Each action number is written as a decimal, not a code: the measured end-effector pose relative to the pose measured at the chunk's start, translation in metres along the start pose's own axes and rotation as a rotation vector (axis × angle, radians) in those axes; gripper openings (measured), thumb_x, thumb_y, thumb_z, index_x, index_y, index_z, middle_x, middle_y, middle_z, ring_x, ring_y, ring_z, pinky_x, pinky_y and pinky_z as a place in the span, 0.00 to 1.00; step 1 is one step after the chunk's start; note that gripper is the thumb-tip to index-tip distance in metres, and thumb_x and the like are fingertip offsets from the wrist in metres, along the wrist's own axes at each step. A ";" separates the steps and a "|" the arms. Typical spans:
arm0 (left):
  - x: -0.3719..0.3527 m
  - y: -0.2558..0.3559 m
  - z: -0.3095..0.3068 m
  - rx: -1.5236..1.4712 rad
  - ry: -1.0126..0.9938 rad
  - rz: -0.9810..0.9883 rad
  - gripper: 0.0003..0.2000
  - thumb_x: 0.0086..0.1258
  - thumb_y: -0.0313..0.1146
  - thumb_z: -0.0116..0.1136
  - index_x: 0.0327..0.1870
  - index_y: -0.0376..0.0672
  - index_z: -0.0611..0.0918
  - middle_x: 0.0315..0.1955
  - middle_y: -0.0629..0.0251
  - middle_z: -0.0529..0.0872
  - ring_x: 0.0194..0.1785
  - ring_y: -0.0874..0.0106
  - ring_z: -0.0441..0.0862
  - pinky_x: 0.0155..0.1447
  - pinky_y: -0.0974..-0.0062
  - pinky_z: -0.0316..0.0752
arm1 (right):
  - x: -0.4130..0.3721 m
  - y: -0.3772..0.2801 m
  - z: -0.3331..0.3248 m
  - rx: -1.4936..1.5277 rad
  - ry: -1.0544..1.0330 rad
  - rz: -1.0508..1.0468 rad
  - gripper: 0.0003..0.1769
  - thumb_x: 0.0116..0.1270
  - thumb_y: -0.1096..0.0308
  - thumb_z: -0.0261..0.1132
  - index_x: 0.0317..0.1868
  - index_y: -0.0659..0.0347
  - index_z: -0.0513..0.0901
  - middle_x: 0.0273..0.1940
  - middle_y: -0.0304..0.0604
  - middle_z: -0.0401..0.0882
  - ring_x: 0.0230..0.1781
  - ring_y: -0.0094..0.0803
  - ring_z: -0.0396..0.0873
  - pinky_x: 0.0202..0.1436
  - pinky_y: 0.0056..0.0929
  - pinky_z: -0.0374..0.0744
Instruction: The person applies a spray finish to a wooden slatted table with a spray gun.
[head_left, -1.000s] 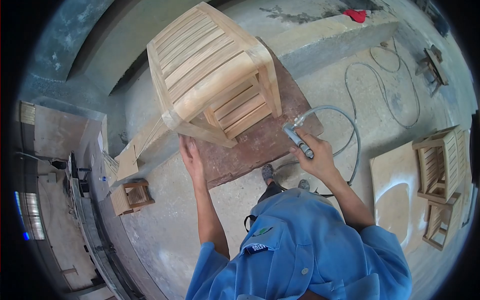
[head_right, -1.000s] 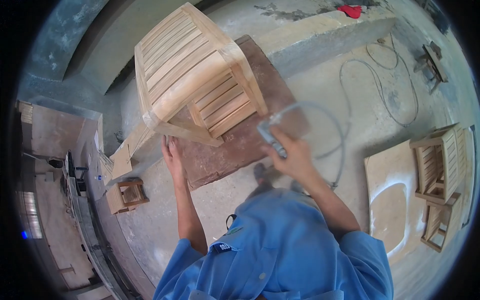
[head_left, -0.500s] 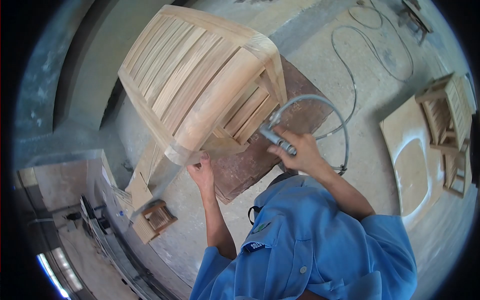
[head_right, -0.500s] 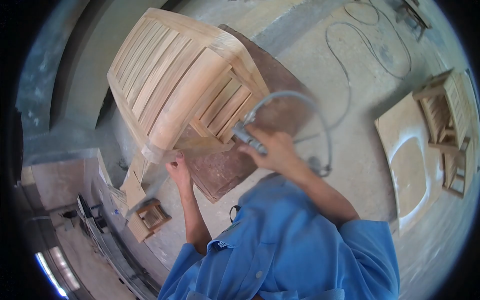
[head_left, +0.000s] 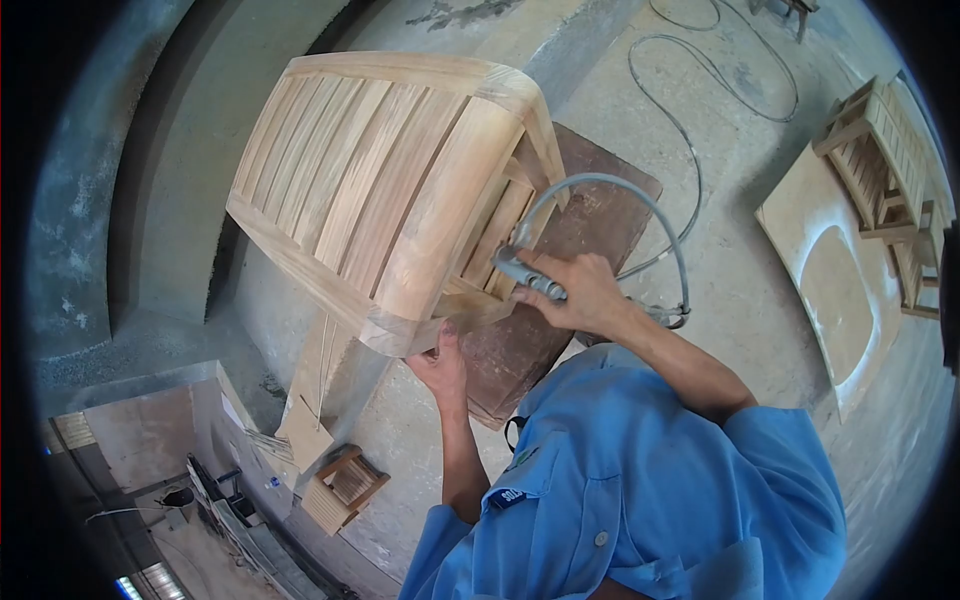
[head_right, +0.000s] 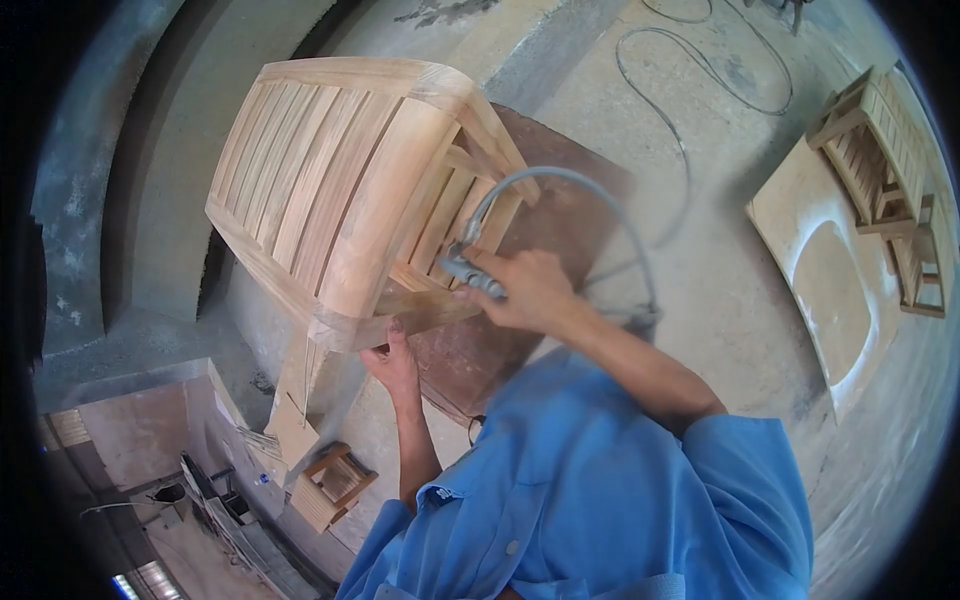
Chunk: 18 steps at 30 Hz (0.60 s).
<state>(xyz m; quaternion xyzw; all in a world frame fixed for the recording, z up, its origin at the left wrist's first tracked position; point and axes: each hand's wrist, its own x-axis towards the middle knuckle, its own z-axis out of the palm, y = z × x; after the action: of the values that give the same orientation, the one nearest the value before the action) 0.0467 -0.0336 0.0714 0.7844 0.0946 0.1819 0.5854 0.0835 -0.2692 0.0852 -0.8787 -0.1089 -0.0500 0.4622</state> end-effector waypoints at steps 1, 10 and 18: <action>0.000 0.005 0.002 -0.025 0.000 0.016 0.19 0.67 0.37 0.66 0.48 0.31 0.76 0.43 0.57 0.81 0.46 0.70 0.78 0.54 0.71 0.72 | -0.001 -0.002 0.007 0.017 -0.015 -0.071 0.29 0.62 0.44 0.67 0.57 0.55 0.81 0.26 0.53 0.83 0.24 0.51 0.83 0.32 0.45 0.80; -0.007 -0.005 0.013 -0.009 0.079 0.032 0.26 0.67 0.44 0.66 0.53 0.28 0.73 0.47 0.52 0.79 0.50 0.64 0.77 0.57 0.66 0.71 | -0.003 -0.015 0.006 0.079 -0.189 -0.147 0.31 0.59 0.47 0.71 0.56 0.60 0.82 0.34 0.54 0.85 0.30 0.51 0.84 0.31 0.43 0.80; 0.012 0.006 0.025 0.163 0.270 0.231 0.26 0.71 0.46 0.61 0.55 0.28 0.72 0.49 0.48 0.77 0.50 0.61 0.77 0.58 0.65 0.71 | 0.007 0.008 -0.046 0.046 0.070 -0.085 0.28 0.58 0.50 0.71 0.55 0.56 0.83 0.34 0.50 0.85 0.28 0.49 0.83 0.31 0.41 0.79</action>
<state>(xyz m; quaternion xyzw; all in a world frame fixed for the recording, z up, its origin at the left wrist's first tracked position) 0.0672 -0.0535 0.0728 0.8034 0.0960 0.3432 0.4770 0.0932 -0.3101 0.1062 -0.8600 -0.1311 -0.0980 0.4834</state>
